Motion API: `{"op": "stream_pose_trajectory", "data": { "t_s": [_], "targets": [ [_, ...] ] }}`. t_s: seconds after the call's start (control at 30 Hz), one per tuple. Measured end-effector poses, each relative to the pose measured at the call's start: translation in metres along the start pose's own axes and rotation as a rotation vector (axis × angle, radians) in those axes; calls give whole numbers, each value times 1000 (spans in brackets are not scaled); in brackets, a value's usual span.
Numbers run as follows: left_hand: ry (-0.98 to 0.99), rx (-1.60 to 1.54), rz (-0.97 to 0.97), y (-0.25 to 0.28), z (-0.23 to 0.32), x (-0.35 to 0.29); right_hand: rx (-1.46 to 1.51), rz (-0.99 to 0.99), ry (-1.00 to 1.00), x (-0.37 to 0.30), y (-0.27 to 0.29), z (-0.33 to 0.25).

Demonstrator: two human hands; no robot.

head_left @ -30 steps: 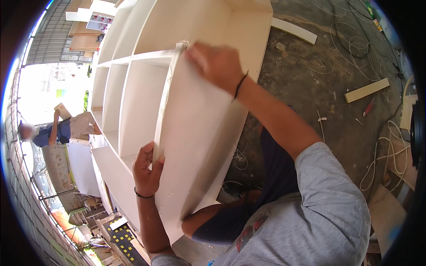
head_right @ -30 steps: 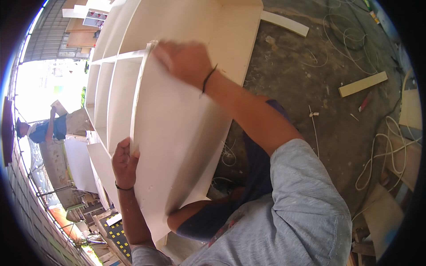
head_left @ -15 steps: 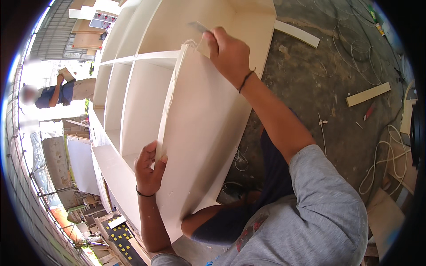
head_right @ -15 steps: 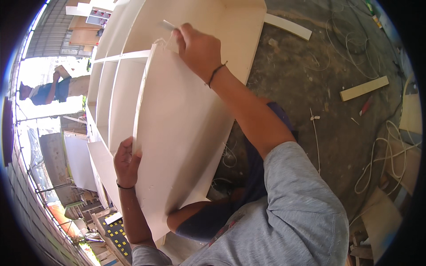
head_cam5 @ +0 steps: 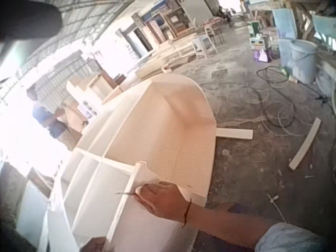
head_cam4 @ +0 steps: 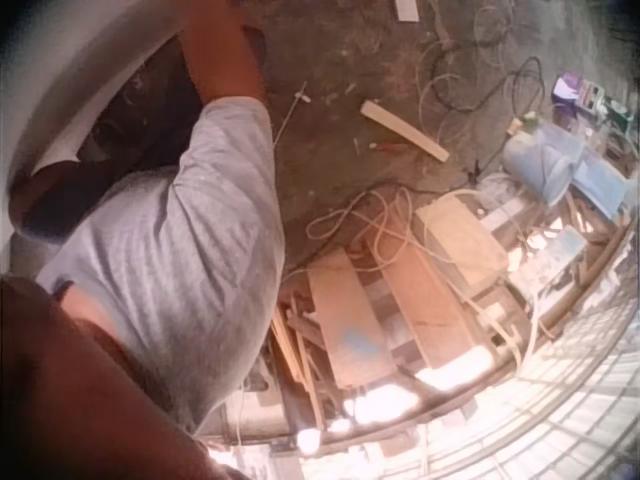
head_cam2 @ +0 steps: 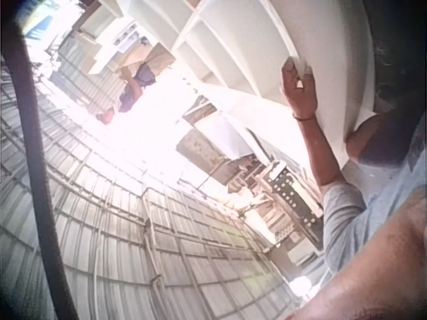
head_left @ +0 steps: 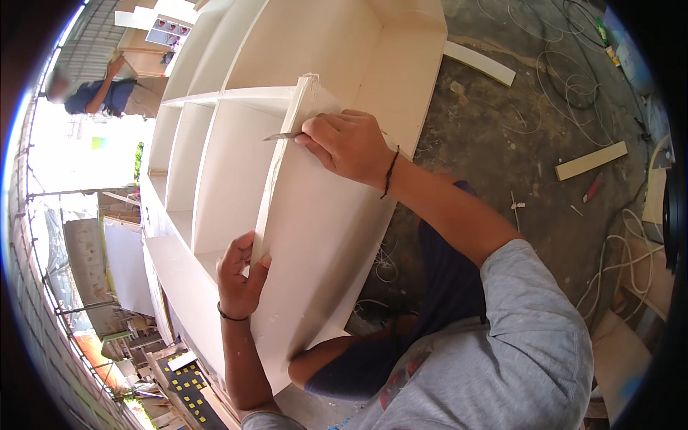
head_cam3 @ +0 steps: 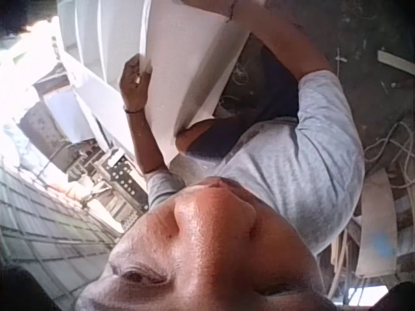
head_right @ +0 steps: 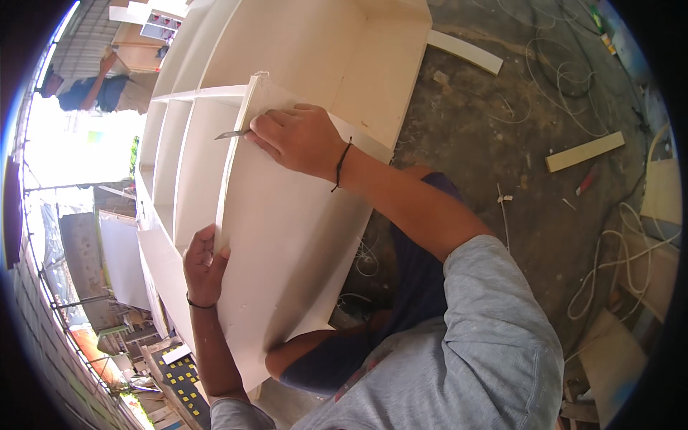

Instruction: The person sands the edges and surfaces of a white wooden cabinet using a sanding block. They move around the cabinet to reach different sections, focusing on smoothing the edges and corners.

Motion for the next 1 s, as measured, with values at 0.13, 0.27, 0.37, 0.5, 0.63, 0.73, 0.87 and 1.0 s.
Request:
{"op": "stream_pose_trajectory", "data": {
  "t_s": [0.13, 0.27, 0.37, 0.5, 0.63, 0.73, 0.87, 1.0],
  "targets": [
    [-49, 1, 11, -2, 3, 5, -109, -155, -524, 20, 10, 47],
    [-24, 0, 14, 0, -1, 2, -37, -44, -97, 12, 10, 9],
    [-39, -11, -4, -2, 4, 5, -109, -14, -135, 10, 3, 30],
    [-31, -6, -7, -1, 4, 3, -21, -17, -431, 22, 11, 41],
    [-18, -7, -7, 0, 5, 4, -71, -10, -149, 9, 2, 24],
    [-41, 27, -8, -1, 10, 6, -64, -44, -456, 18, 12, 48],
    [19, 9, -55, 1, 7, 3, 31, 7, -217, 12, 3, 27],
    [-43, 12, -8, 0, 10, 6, -27, -68, -449, 15, 3, 46]
  ]
}}
Point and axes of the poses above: each hand's wrist, its own x-axis towards the middle knuckle, its own y-axis out of the back of the hand, z = x × y, the point moved 3 cm from there along x, towards the middle knuckle, and after that the axes turned 4 degrees about -z, right-handed, at the moved point
